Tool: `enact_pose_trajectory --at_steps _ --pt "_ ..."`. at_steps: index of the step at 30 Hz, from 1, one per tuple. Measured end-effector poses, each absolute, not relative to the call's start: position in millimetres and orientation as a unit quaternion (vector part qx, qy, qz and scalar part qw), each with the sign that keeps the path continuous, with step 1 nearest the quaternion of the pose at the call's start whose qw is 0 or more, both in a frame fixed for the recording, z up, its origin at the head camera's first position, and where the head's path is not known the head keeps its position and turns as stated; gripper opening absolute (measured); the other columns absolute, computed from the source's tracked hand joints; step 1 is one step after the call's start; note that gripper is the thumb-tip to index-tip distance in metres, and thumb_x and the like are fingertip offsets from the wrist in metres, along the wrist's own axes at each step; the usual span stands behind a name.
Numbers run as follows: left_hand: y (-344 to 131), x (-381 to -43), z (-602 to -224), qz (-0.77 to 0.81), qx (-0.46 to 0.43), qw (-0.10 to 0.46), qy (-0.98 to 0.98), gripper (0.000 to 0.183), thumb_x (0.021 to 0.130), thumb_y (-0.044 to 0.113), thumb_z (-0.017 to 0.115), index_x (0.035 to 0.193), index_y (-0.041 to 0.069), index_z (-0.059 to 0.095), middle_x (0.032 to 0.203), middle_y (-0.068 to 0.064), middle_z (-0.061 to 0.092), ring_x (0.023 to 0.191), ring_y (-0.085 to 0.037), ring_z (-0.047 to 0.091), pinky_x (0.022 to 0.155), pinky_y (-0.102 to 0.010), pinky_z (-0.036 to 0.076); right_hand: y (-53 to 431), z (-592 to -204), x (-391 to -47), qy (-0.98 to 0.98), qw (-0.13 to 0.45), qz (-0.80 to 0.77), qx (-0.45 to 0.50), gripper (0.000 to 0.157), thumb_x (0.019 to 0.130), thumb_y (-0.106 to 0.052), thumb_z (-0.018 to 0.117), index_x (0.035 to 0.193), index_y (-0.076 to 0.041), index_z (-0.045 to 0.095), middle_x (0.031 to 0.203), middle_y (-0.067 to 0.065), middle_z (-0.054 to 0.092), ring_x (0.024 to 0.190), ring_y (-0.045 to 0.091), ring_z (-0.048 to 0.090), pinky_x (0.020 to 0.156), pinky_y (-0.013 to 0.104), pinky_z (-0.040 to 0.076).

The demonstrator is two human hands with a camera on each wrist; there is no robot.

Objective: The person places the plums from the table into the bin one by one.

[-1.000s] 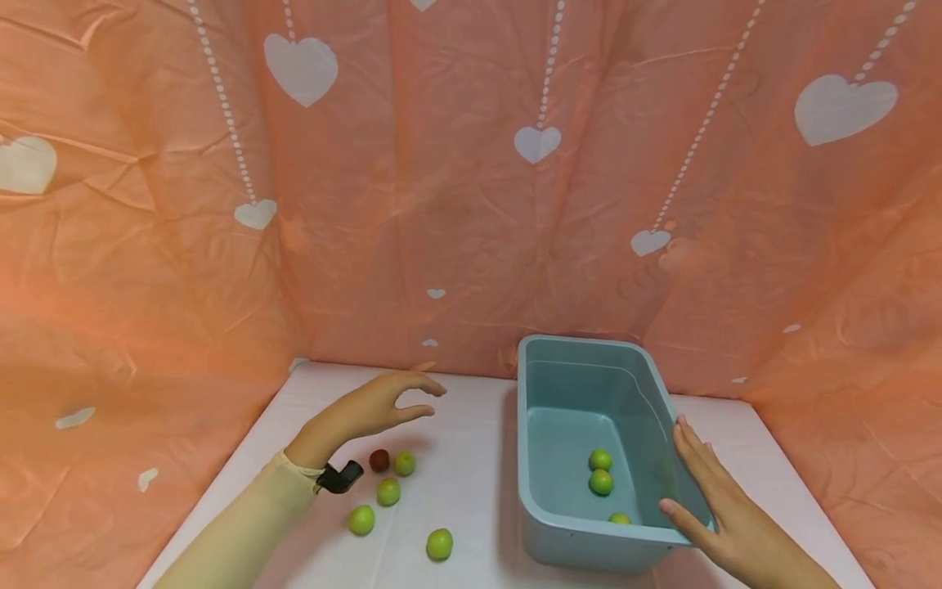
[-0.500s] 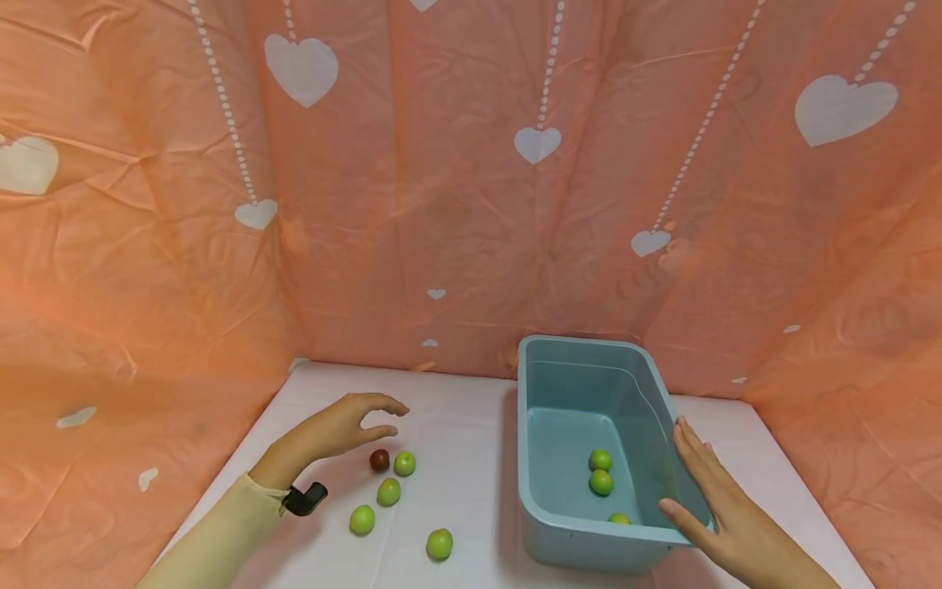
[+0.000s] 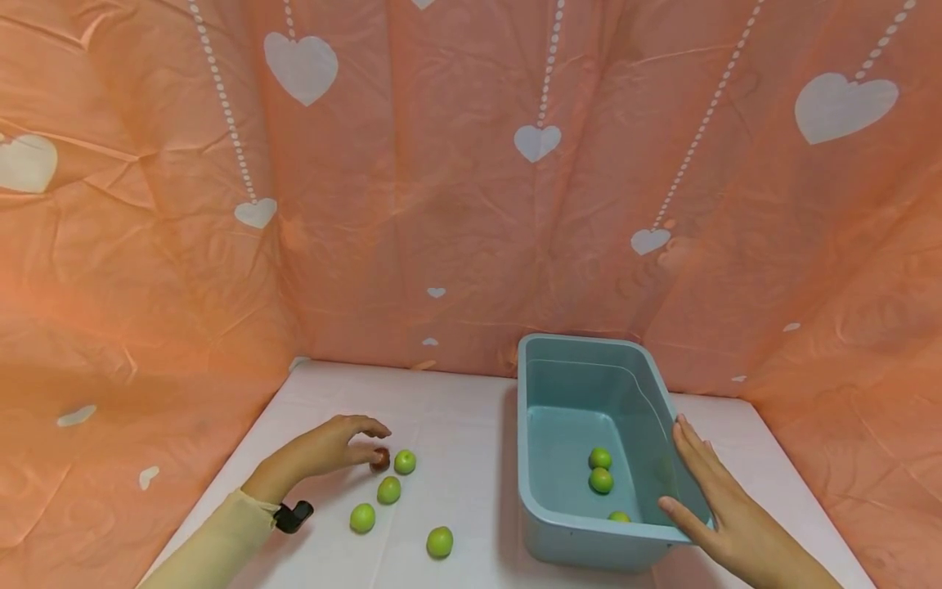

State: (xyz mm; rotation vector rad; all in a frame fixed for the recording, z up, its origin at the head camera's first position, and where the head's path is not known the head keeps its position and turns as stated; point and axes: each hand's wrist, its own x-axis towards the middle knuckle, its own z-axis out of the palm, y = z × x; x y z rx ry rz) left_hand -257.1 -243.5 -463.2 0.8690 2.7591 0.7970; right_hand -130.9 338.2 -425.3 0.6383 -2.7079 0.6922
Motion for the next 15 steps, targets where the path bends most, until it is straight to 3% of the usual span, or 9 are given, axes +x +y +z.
enact_pose_trajectory --at_steps 7,15 --pt "-245 -256 -474 0.267 0.302 0.062 0.913 0.038 0.1 0.026 0.079 0.13 0.003 0.073 0.125 -0.009 0.076 0.122 -0.034 0.069 0.105 -0.054 0.054 337 -425 -130 -0.936 0.141 0.237 0.219 0.1 0.099 -0.026 0.077 0.174 -0.016 0.012 0.181 0.002 0.004 0.16 0.005 -0.004 0.112 0.001 -0.003" --pt "-242 -256 -481 0.264 0.323 0.055 0.907 0.038 0.097 0.027 0.082 0.126 0.003 0.074 0.115 0.002 0.077 0.114 -0.025 0.071 0.102 -0.048 0.056 335 -422 -128 -0.937 0.119 0.254 0.209 0.097 0.102 -0.025 0.074 0.175 -0.018 0.009 0.181 0.001 0.001 0.164 0.029 0.001 0.111 0.0 -0.003"
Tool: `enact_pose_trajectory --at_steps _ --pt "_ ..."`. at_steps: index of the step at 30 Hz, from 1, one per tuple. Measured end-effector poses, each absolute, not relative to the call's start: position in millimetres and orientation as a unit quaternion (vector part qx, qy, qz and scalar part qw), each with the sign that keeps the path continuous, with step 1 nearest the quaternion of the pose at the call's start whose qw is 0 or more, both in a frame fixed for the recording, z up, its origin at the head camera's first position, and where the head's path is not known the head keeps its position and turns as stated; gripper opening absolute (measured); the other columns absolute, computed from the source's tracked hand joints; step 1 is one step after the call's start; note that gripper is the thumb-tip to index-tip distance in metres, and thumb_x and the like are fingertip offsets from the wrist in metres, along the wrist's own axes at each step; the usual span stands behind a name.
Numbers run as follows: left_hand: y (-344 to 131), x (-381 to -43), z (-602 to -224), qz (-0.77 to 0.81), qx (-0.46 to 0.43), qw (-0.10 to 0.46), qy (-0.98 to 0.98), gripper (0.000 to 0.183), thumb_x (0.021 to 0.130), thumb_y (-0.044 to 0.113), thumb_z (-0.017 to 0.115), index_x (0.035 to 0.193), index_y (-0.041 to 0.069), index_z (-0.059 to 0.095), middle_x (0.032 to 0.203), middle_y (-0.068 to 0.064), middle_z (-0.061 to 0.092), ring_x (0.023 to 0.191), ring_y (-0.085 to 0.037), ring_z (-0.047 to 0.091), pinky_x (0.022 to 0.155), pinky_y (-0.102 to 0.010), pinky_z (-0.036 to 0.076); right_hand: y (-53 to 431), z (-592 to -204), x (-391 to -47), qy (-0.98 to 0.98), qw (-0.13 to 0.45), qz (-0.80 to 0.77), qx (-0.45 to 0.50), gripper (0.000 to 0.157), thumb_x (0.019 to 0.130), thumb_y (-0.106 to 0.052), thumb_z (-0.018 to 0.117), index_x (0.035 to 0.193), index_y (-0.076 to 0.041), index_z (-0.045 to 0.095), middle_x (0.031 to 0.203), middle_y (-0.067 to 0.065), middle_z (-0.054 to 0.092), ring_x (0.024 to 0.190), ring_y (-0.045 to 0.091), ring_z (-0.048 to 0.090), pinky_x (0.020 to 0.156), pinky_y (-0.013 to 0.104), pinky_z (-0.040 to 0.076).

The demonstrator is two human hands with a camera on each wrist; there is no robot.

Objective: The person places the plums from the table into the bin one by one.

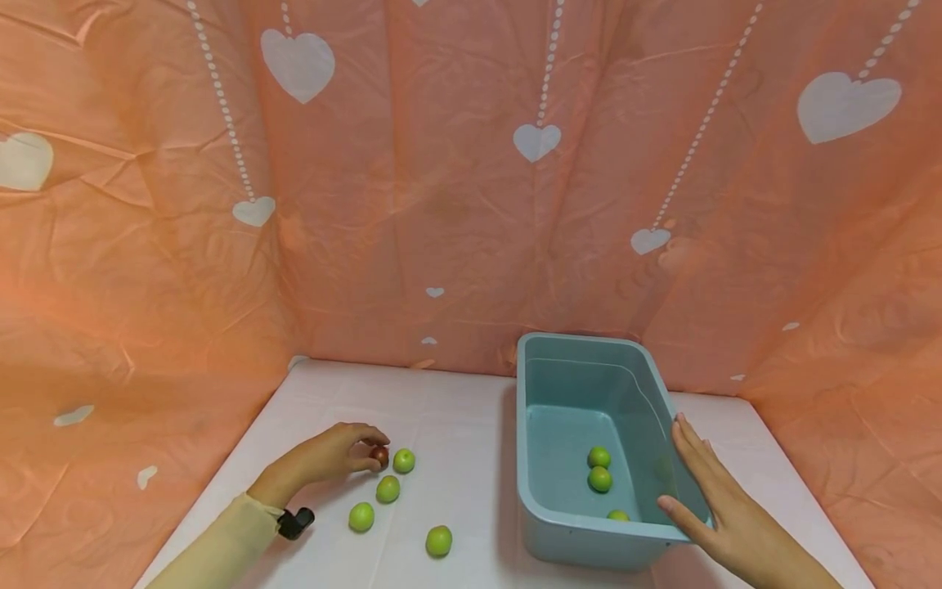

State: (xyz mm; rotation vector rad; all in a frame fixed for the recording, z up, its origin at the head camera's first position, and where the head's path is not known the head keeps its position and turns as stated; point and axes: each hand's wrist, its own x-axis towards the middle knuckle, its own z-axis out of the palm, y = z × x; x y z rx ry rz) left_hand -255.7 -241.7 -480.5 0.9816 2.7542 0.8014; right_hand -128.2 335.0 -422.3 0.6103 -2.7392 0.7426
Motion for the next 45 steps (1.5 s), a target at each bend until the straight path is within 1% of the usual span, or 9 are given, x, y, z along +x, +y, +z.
enact_pose_trajectory --at_steps 6,12,17,22,27,29,34,39,45 --pt "-241 -257 -483 0.255 0.321 0.051 0.91 0.034 0.098 0.024 0.081 0.125 0.004 0.075 0.114 0.002 0.077 0.113 -0.023 0.071 0.102 -0.047 0.056 336 -424 -129 -0.935 0.134 0.247 0.218 0.099 0.101 -0.025 0.076 0.174 -0.017 0.011 0.181 0.002 0.003 0.164 0.018 -0.002 0.111 0.001 -0.003" --pt "-241 -258 -484 0.266 0.321 0.061 0.907 0.03 0.099 0.02 0.08 0.123 0.002 0.075 0.111 0.002 0.077 0.109 -0.019 0.072 0.099 -0.047 0.058 337 -424 -129 -0.934 0.131 0.251 0.216 0.098 0.101 -0.025 0.075 0.174 -0.018 0.01 0.181 0.002 0.002 0.165 0.026 -0.001 0.111 0.001 -0.003" --pt "-241 -258 -483 0.272 0.316 0.069 0.906 0.03 0.099 0.019 0.079 0.122 0.001 0.074 0.109 0.004 0.077 0.106 -0.017 0.073 0.097 -0.045 0.059 337 -424 -129 -0.935 0.128 0.252 0.214 0.098 0.102 -0.025 0.075 0.174 -0.017 0.009 0.181 0.002 0.001 0.165 0.026 -0.001 0.111 0.002 -0.004" --pt "-242 -259 -482 0.262 0.31 0.056 0.912 0.028 0.099 0.019 0.079 0.122 0.004 0.076 0.108 0.007 0.076 0.107 -0.017 0.072 0.099 -0.047 0.058 337 -425 -130 -0.936 0.136 0.244 0.216 0.099 0.1 -0.025 0.076 0.174 -0.017 0.011 0.181 0.002 0.003 0.163 0.013 -0.003 0.112 0.001 -0.003" --pt "-240 -260 -474 0.269 0.301 0.043 0.914 0.026 0.1 0.018 0.078 0.123 0.006 0.076 0.108 0.01 0.076 0.11 -0.02 0.072 0.104 -0.053 0.055 338 -425 -131 -0.935 0.14 0.243 0.218 0.1 0.1 -0.025 0.077 0.174 -0.016 0.011 0.181 0.002 0.004 0.162 0.01 -0.004 0.113 0.001 -0.003" --pt "-238 -261 -469 0.27 0.302 0.038 0.913 0.027 0.1 0.018 0.078 0.124 0.005 0.076 0.109 0.009 0.076 0.111 -0.021 0.072 0.104 -0.054 0.054 338 -425 -131 -0.935 0.14 0.243 0.219 0.1 0.1 -0.025 0.077 0.174 -0.016 0.011 0.181 0.003 0.005 0.164 0.016 -0.002 0.113 0.001 -0.003" --pt "-235 -263 -458 0.265 0.3 0.027 0.916 0.03 0.101 0.021 0.078 0.127 0.006 0.075 0.112 0.009 0.076 0.114 -0.022 0.072 0.105 -0.056 0.054 337 -424 -131 -0.935 0.137 0.243 0.217 0.1 0.1 -0.025 0.077 0.174 -0.016 0.011 0.181 0.002 0.005 0.164 0.016 -0.002 0.113 0.002 -0.003" --pt "-230 -267 -451 0.259 0.304 0.019 0.916 0.033 0.102 0.024 0.078 0.129 0.006 0.074 0.112 0.011 0.076 0.114 -0.021 0.071 0.104 -0.054 0.055 337 -424 -130 -0.934 0.143 0.241 0.222 0.1 0.099 -0.025 0.078 0.174 -0.015 0.013 0.181 0.003 0.007 0.162 0.009 -0.003 0.114 0.002 -0.002" --pt "-220 -271 -443 0.256 0.312 0.003 0.915 0.035 0.101 0.025 0.079 0.13 0.007 0.074 0.116 0.008 0.077 0.115 -0.022 0.071 0.104 -0.05 0.055 337 -424 -130 -0.934 0.14 0.246 0.219 0.099 0.1 -0.025 0.077 0.174 -0.016 0.012 0.181 0.002 0.005 0.163 0.013 -0.002 0.113 0.001 -0.003"
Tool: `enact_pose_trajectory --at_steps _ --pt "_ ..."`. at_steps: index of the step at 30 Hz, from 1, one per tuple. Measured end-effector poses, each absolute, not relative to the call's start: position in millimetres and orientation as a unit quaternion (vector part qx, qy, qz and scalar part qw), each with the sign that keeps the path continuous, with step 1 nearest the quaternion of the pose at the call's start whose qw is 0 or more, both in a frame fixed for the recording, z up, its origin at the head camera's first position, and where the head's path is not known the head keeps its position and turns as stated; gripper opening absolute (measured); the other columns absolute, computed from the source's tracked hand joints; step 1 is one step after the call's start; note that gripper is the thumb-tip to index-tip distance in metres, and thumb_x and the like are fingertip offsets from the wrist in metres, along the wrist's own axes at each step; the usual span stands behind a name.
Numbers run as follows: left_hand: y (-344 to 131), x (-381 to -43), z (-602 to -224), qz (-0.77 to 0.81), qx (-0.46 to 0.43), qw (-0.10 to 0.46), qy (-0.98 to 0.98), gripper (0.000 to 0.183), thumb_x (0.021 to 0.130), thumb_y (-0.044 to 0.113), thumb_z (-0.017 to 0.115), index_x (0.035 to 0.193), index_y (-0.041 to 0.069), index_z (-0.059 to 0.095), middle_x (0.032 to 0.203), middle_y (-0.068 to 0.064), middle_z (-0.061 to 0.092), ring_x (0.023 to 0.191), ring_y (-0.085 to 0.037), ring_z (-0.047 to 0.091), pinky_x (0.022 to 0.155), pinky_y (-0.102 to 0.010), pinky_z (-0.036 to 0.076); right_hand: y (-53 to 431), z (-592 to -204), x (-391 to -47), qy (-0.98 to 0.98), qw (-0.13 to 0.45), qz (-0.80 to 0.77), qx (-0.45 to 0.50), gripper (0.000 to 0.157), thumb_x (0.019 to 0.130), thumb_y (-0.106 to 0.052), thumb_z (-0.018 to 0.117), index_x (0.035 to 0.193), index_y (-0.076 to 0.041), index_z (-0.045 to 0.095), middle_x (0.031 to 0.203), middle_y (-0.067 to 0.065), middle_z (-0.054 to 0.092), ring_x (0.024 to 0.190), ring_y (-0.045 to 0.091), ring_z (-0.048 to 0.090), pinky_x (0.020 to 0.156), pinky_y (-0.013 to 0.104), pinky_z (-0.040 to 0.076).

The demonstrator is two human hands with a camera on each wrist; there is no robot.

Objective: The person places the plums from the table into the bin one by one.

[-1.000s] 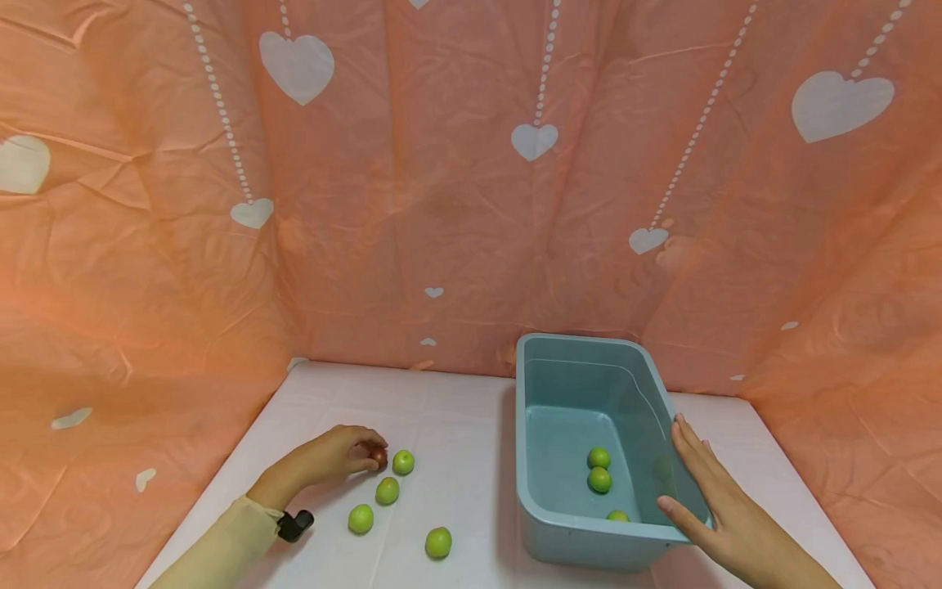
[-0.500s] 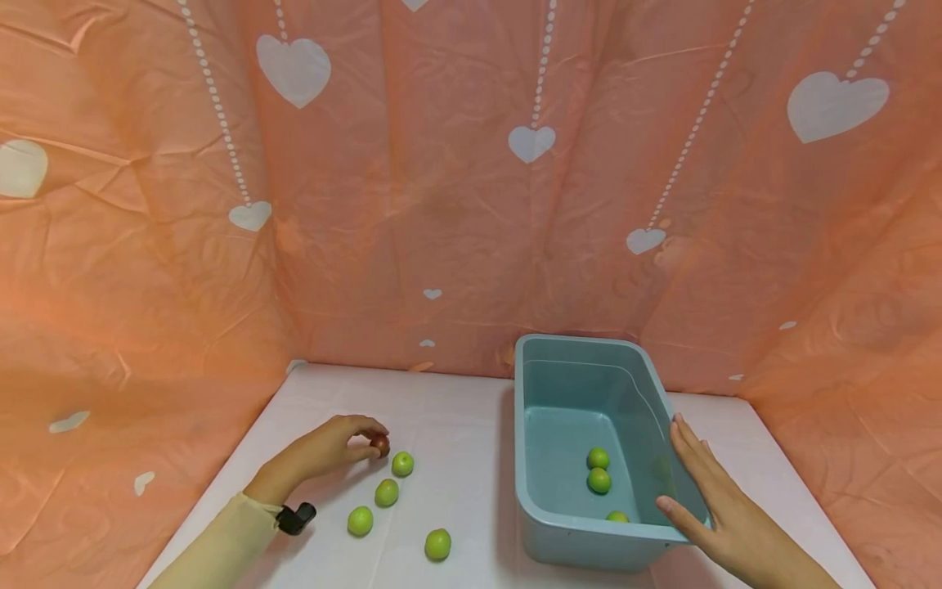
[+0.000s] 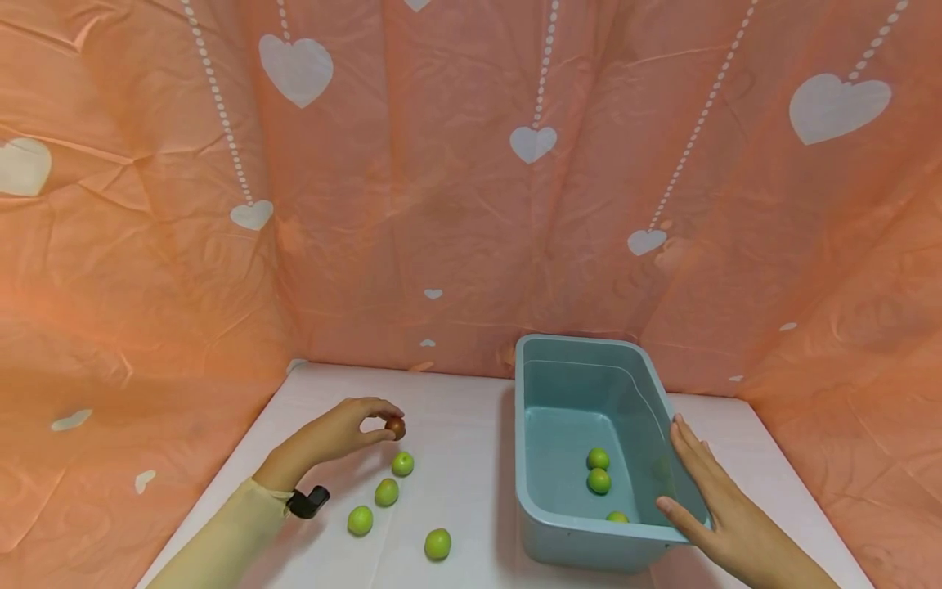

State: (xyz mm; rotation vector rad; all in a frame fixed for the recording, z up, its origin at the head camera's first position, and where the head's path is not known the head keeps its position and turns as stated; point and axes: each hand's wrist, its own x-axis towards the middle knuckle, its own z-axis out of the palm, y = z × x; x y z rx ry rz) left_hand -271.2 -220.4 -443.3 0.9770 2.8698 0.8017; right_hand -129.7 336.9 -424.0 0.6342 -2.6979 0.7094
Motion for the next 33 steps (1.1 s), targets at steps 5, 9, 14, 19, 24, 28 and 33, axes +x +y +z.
enact_pose_trajectory --at_steps 5,9,14,19,24,28,33 --pt "-210 -272 -435 0.253 0.316 -0.006 0.914 0.035 0.101 0.026 0.079 0.13 0.008 0.074 0.118 0.006 0.077 0.116 -0.022 0.071 0.104 -0.05 0.056 337 -425 -130 -0.935 0.143 0.24 0.22 0.1 0.099 -0.024 0.078 0.174 -0.015 0.013 0.181 0.002 0.005 0.16 0.004 -0.005 0.113 0.001 -0.003" --pt "-200 -273 -427 0.252 0.325 -0.015 0.911 0.034 0.101 0.025 0.079 0.131 0.009 0.074 0.12 0.004 0.077 0.117 -0.022 0.071 0.104 -0.048 0.056 337 -425 -130 -0.934 0.144 0.24 0.221 0.1 0.099 -0.025 0.078 0.174 -0.015 0.013 0.181 0.002 0.006 0.16 0.005 -0.004 0.113 0.001 -0.002" --pt "-186 -275 -415 0.263 0.344 -0.014 0.901 0.035 0.101 0.023 0.079 0.132 0.008 0.073 0.121 0.004 0.077 0.118 -0.02 0.071 0.105 -0.047 0.056 337 -424 -130 -0.935 0.135 0.245 0.218 0.099 0.1 -0.026 0.077 0.174 -0.016 0.011 0.181 0.002 0.005 0.163 0.015 -0.002 0.112 0.001 -0.003" --pt "-170 -278 -403 0.27 0.36 -0.013 0.893 0.035 0.101 0.024 0.078 0.132 0.008 0.073 0.122 0.005 0.076 0.129 -0.023 0.067 0.11 -0.047 0.053 337 -423 -130 -0.935 0.126 0.254 0.212 0.098 0.101 -0.025 0.076 0.174 -0.017 0.01 0.181 0.002 0.002 0.165 0.027 0.0 0.111 0.001 -0.003" --pt "-159 -280 -395 0.276 0.372 -0.005 0.886 0.03 0.102 0.026 0.077 0.13 0.012 0.075 0.116 0.011 0.076 0.153 -0.032 0.045 0.122 -0.049 0.041 336 -424 -130 -0.934 0.133 0.253 0.216 0.098 0.101 -0.024 0.076 0.174 -0.017 0.011 0.181 0.003 0.003 0.164 0.024 0.0 0.111 0.001 -0.003" --pt "-151 -279 -389 0.267 0.363 -0.008 0.893 0.034 0.103 0.029 0.076 0.134 0.014 0.074 0.124 0.007 0.075 0.152 -0.038 0.045 0.123 -0.058 0.037 336 -424 -130 -0.934 0.135 0.249 0.217 0.099 0.1 -0.024 0.077 0.174 -0.017 0.011 0.181 0.003 0.003 0.163 0.019 -0.001 0.112 0.001 -0.003" --pt "-139 -279 -378 0.255 0.361 -0.015 0.897 0.04 0.102 0.031 0.076 0.138 0.014 0.072 0.131 0.0 0.073 0.132 -0.029 0.063 0.116 -0.056 0.044 337 -424 -130 -0.933 0.133 0.254 0.22 0.099 0.1 -0.023 0.077 0.174 -0.016 0.011 0.181 0.004 0.003 0.163 0.021 -0.001 0.113 0.001 -0.004"
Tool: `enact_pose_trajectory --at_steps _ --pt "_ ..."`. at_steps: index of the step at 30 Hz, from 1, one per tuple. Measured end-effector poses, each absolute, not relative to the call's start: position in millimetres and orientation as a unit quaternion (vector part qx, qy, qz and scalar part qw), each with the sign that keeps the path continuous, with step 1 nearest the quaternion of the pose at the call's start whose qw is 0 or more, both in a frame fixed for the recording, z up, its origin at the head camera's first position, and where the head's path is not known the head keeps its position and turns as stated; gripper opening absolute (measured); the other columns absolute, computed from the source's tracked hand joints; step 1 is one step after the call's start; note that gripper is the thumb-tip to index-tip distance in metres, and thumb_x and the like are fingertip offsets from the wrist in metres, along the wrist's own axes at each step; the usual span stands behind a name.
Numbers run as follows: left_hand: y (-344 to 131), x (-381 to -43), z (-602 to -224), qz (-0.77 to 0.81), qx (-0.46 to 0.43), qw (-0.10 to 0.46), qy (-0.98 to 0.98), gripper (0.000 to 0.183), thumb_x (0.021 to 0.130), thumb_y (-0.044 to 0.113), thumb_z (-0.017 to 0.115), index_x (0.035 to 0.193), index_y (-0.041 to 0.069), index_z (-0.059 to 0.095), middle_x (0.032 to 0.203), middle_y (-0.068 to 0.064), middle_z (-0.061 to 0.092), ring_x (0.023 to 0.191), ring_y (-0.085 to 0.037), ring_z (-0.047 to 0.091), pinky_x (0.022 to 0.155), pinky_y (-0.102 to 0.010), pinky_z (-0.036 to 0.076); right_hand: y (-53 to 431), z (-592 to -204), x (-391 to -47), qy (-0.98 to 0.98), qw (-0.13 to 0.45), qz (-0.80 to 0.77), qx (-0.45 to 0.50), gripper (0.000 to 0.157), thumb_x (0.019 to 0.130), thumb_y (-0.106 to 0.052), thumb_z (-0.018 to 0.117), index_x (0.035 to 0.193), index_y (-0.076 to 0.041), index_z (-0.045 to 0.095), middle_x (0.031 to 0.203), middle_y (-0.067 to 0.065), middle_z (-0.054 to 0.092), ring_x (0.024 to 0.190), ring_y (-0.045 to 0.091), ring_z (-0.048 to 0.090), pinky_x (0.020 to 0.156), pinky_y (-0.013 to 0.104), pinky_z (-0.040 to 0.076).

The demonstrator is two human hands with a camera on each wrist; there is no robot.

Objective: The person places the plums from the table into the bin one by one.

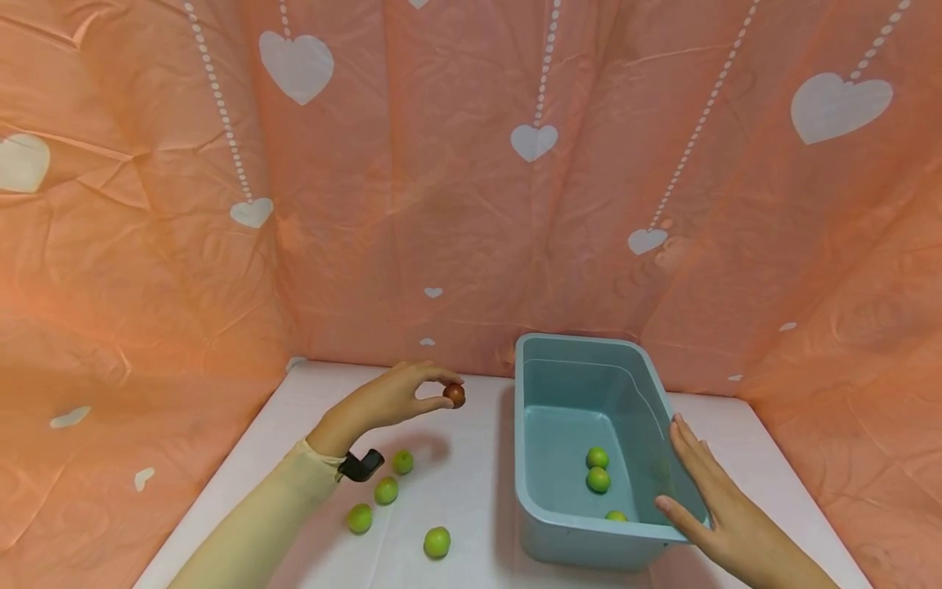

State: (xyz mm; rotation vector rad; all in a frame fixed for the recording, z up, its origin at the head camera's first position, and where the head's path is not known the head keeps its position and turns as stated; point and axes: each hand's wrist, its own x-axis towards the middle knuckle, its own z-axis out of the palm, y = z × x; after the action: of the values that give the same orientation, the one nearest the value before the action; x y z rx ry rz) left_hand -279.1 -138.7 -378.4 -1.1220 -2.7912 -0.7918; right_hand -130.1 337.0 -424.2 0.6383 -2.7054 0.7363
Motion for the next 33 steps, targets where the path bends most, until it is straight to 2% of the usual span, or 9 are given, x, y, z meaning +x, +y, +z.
enact_pose_trajectory --at_steps 6,10,18,24,29,33 --pt "-124 -283 -369 -0.259 -0.385 0.02 -0.886 0.039 0.103 0.029 0.077 0.137 0.012 0.071 0.13 0.001 0.074 0.123 -0.021 0.068 0.108 -0.045 0.055 337 -425 -130 -0.935 0.125 0.256 0.212 0.099 0.101 -0.024 0.076 0.174 -0.018 0.01 0.181 0.002 0.002 0.164 0.034 0.002 0.111 0.001 -0.004" --pt "-116 -284 -364 -0.251 -0.394 0.031 -0.884 0.037 0.102 0.028 0.077 0.135 0.012 0.073 0.128 0.001 0.074 0.121 -0.02 0.069 0.107 -0.043 0.055 337 -424 -130 -0.937 0.116 0.259 0.206 0.098 0.102 -0.025 0.075 0.175 -0.019 0.01 0.181 0.002 0.001 0.164 0.042 0.004 0.111 0.002 -0.005" --pt "-98 -284 -353 -0.254 -0.399 0.023 -0.881 0.039 0.101 0.031 0.078 0.137 0.017 0.072 0.131 0.003 0.073 0.122 -0.019 0.069 0.107 -0.042 0.055 337 -424 -131 -0.936 0.119 0.257 0.209 0.099 0.101 -0.025 0.076 0.174 -0.018 0.01 0.181 0.003 0.002 0.164 0.04 0.004 0.111 0.001 -0.005" --pt "-82 -284 -345 -0.269 -0.431 0.022 -0.861 0.039 0.101 0.025 0.079 0.138 0.017 0.073 0.133 0.003 0.073 0.123 -0.019 0.069 0.107 -0.039 0.055 338 -425 -131 -0.937 0.132 0.245 0.21 0.099 0.1 -0.025 0.076 0.174 -0.017 0.011 0.181 0.003 0.004 0.165 0.026 0.001 0.111 0.001 -0.004" --pt "-69 -283 -341 -0.267 -0.433 0.004 -0.861 0.04 0.102 0.027 0.078 0.14 0.015 0.072 0.133 0.002 0.072 0.123 -0.018 0.068 0.108 -0.041 0.055 337 -425 -130 -0.937 0.13 0.247 0.211 0.099 0.101 -0.025 0.076 0.174 -0.017 0.011 0.181 0.002 0.004 0.165 0.03 0.002 0.112 0.002 -0.004" --pt "-57 -282 -339 -0.273 -0.445 -0.007 -0.853 0.039 0.102 0.026 0.078 0.139 0.014 0.072 0.13 0.002 0.073 0.12 -0.015 0.067 0.107 -0.036 0.055 337 -424 -130 -0.938 0.125 0.25 0.206 0.098 0.101 -0.026 0.075 0.175 -0.019 0.01 0.181 0.002 0.003 0.165 0.035 0.003 0.112 0.003 -0.005"
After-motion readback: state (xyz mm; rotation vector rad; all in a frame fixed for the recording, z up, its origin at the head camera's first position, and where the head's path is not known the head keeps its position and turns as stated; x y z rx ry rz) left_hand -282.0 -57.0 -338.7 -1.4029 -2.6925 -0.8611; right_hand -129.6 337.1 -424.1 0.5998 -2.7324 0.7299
